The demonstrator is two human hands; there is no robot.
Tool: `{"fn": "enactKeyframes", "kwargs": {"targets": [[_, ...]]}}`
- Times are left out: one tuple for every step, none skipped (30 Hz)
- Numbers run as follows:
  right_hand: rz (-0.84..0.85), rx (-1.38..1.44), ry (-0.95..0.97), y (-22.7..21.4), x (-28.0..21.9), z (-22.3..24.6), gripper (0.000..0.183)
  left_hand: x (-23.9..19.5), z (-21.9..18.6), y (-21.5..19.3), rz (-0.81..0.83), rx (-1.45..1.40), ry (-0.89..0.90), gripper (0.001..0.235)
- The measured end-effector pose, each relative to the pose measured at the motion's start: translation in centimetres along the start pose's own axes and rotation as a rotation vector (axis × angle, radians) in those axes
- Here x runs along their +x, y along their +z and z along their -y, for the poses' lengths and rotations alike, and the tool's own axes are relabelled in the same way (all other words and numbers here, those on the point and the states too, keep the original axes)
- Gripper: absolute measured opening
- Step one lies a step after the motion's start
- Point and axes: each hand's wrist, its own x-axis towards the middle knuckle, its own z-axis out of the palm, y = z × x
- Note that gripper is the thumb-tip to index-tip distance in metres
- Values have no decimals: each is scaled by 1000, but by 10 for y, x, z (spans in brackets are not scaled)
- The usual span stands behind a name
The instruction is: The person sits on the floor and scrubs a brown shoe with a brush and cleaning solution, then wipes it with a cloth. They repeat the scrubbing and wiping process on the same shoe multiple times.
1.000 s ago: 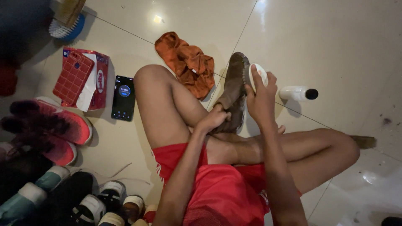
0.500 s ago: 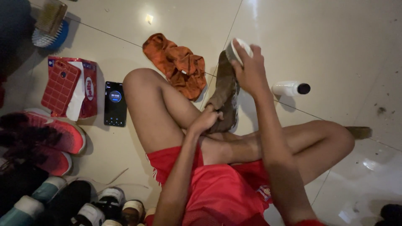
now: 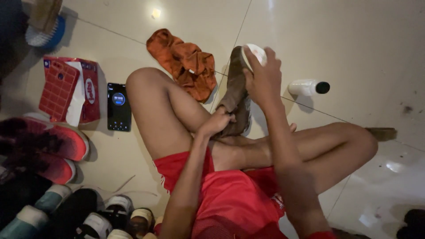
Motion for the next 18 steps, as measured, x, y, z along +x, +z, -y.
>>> {"fn": "enactKeyframes", "kwargs": {"targets": [[-4,2,10,4,12,-2,56,-6,-11,-1,7,7,-3,33],[14,-45,-24,7,25,-6,55,-12,-21,-1,16,19,-27,25],[32,-93,-52,11,37,-10,54,-18,-32,-1,29,32,-52,18],[27,-92,-38,12,42,-9,54,-18,-28,-2,40,41,-56,18],[62,-81,-36,12,48,-9,52,-18,-24,-2,21,41,-5,16],[95,-69,-34,13,54,-8,51,-18,-20,-4,2,41,46,30],[96,-69,-30,9,48,-7,51,-20,-22,-3,6,42,44,30],[81,-7,1,6,42,-6,53,-22,-23,-3,21,-4,19,24],[67,55,26,3,37,-4,54,-24,-24,-3,32,-52,-3,19],[68,54,24,3,22,-8,54,-19,-21,-4,31,-54,-2,19],[9,117,8,4,6,-11,55,-16,-16,-4,33,-55,-3,17],[-49,180,-9,5,-10,-14,56,-12,-11,-4,35,-57,-3,16],[-39,179,-11,5,-22,-13,56,-21,-28,-3,31,-65,-7,16],[-26,139,95,4,-35,-12,59,-29,-45,-1,9,2,-151,34],[-10,104,201,5,-49,-10,61,-40,-61,-2,-16,70,-301,80],[3,107,198,5,-56,-6,61,-39,-53,0,-21,62,-311,80],[-31,90,184,4,-62,-3,60,-35,-47,1,-7,49,-308,80],[-66,73,170,2,-68,0,59,-32,-42,3,7,35,-305,80]]}}
